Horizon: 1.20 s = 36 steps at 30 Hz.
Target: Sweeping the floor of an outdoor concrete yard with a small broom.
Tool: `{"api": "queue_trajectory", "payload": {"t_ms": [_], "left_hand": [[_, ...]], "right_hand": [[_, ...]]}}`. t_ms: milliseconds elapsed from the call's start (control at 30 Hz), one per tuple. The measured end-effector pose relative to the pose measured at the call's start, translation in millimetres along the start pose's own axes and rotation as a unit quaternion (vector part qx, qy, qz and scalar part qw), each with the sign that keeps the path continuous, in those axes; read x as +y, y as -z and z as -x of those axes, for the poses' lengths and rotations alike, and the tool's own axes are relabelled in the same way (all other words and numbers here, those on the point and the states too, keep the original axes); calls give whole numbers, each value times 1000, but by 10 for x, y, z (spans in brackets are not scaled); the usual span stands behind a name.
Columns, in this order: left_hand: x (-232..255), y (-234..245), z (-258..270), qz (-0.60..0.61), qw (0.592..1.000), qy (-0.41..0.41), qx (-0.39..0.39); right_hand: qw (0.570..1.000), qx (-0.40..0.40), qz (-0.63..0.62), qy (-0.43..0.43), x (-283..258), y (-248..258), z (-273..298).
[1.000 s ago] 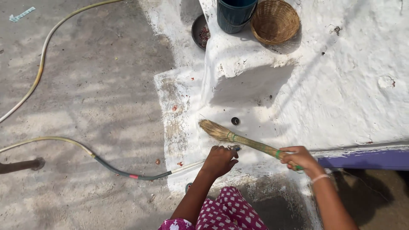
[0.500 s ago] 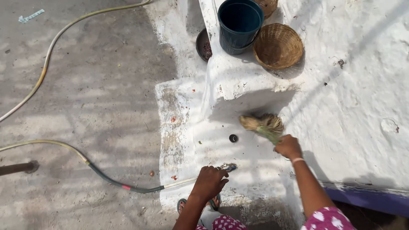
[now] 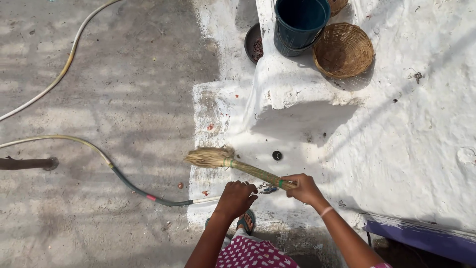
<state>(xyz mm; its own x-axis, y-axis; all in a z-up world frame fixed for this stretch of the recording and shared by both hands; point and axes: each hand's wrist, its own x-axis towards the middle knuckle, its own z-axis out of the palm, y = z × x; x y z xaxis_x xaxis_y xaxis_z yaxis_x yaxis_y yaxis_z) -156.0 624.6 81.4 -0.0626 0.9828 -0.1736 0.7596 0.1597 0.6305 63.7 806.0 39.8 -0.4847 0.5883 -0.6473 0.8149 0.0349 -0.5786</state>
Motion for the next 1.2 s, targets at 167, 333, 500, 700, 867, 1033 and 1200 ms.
{"api": "queue_trajectory", "payload": {"t_ms": [167, 333, 500, 700, 867, 1033, 1200], "left_hand": [[13, -56, 42, 3, 1000, 5, -7], [-18, -163, 28, 3, 1000, 3, -16], [-41, -224, -12, -2, 999, -1, -42], [-138, -366, -114, -24, 998, -4, -52], [-176, -483, -76, -50, 996, 14, -76], [-229, -570, 61, -42, 994, 48, -88], [-502, -787, 310, -34, 993, 86, -69]], "right_hand": [[997, 67, 25, -17, 263, -119, 126], [980, 92, -106, -138, 247, -442, -200], [958, -27, -249, -139, 467, -299, -220], [968, -13, -193, -160, 221, 575, 795], [980, 4, -97, -173, 208, 676, 949], [984, -31, 93, -147, 239, -221, 354], [968, -80, 232, -48, -91, -937, 115]]}}
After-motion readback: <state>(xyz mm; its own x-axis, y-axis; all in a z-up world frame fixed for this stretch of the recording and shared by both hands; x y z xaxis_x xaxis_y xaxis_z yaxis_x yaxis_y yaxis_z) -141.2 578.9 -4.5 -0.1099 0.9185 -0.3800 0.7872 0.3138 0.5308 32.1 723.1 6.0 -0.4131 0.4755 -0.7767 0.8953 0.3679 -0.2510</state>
